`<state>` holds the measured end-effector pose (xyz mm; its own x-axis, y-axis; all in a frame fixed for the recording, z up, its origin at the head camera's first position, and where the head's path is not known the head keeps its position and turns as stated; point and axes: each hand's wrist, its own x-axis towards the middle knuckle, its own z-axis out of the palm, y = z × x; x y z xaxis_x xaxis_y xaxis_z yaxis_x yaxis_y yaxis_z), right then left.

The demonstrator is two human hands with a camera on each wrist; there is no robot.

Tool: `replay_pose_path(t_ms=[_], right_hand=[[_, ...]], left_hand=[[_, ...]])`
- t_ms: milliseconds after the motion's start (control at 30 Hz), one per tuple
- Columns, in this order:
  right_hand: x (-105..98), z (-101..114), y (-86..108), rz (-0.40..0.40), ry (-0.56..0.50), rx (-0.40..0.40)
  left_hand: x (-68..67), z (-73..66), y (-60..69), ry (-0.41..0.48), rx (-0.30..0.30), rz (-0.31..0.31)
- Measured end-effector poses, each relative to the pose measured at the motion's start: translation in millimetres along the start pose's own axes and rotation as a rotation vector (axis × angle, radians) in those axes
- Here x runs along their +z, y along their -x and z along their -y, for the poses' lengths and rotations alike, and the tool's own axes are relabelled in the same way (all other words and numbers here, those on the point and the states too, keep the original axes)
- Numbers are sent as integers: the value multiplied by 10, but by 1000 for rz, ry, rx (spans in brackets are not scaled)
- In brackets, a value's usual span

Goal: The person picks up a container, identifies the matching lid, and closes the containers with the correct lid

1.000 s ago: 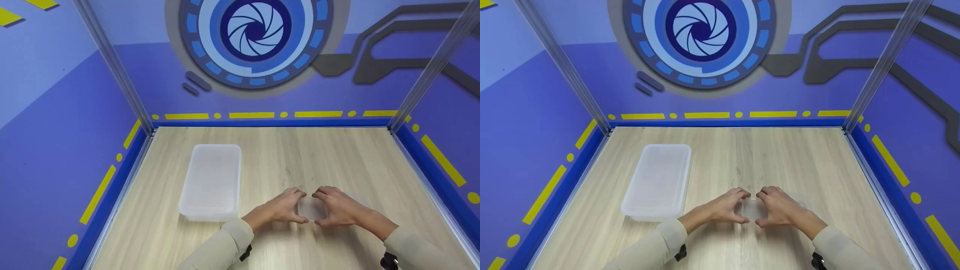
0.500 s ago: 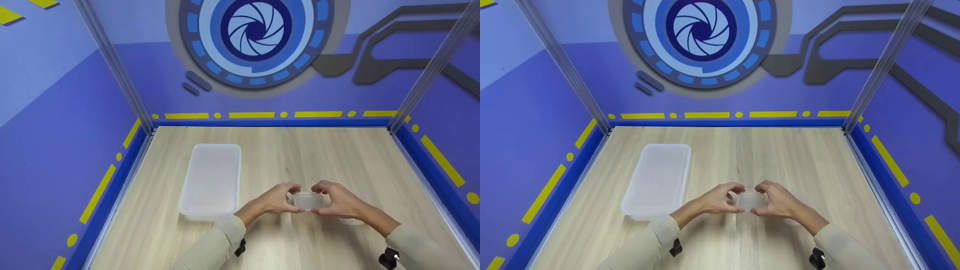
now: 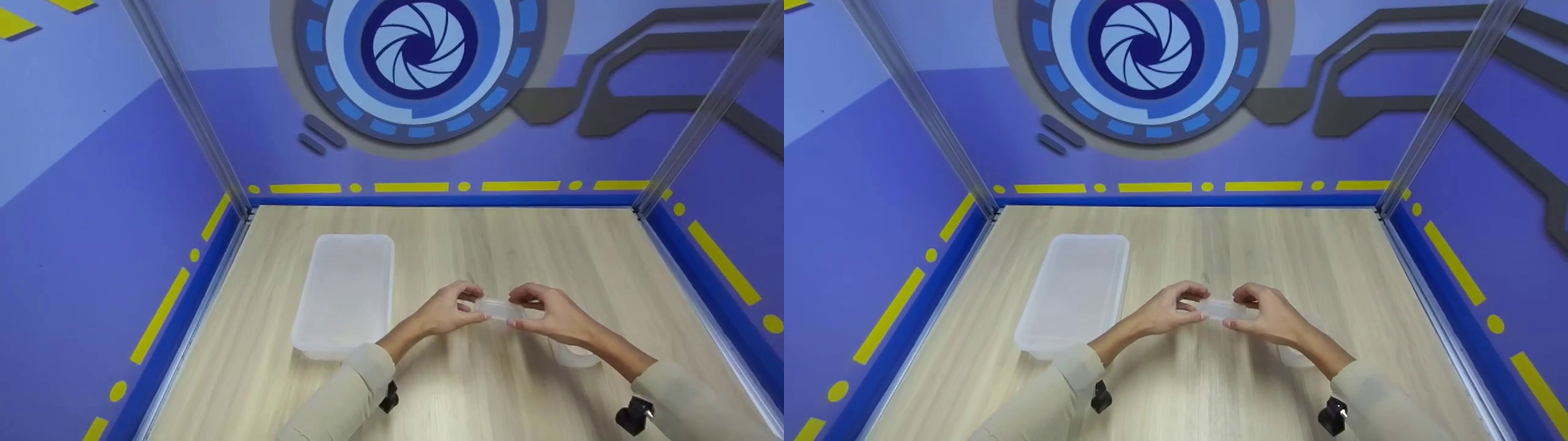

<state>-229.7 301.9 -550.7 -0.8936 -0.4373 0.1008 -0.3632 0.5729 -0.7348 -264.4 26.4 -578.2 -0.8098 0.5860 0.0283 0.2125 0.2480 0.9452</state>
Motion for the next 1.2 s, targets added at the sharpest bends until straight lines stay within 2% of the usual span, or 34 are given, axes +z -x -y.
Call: replay_pose_path(t_ms=[133,267,367,500,733,1033,1200], right_hand=[[-19,27,-17,8,-107,1],[-39,44,-39,-8,-208,10],[-44,53,-58,-18,-244,12],[-45,68,-80,-39,-225,1],[-40,95,-118,-85,-185,0],[-43,116,-129,-171,-136,16],[-41,112,-131,-205,-136,14]], left_hand=[[-44,-5,-4,84,-9,-47],[-84,-18,0,76,9,-74],[-98,-24,6,60,11,-77],[-94,-27,7,85,16,-101],[-77,-3,-21,106,43,-191],[-67,15,-26,119,55,-184],[-53,-7,-40,106,66,-216]])
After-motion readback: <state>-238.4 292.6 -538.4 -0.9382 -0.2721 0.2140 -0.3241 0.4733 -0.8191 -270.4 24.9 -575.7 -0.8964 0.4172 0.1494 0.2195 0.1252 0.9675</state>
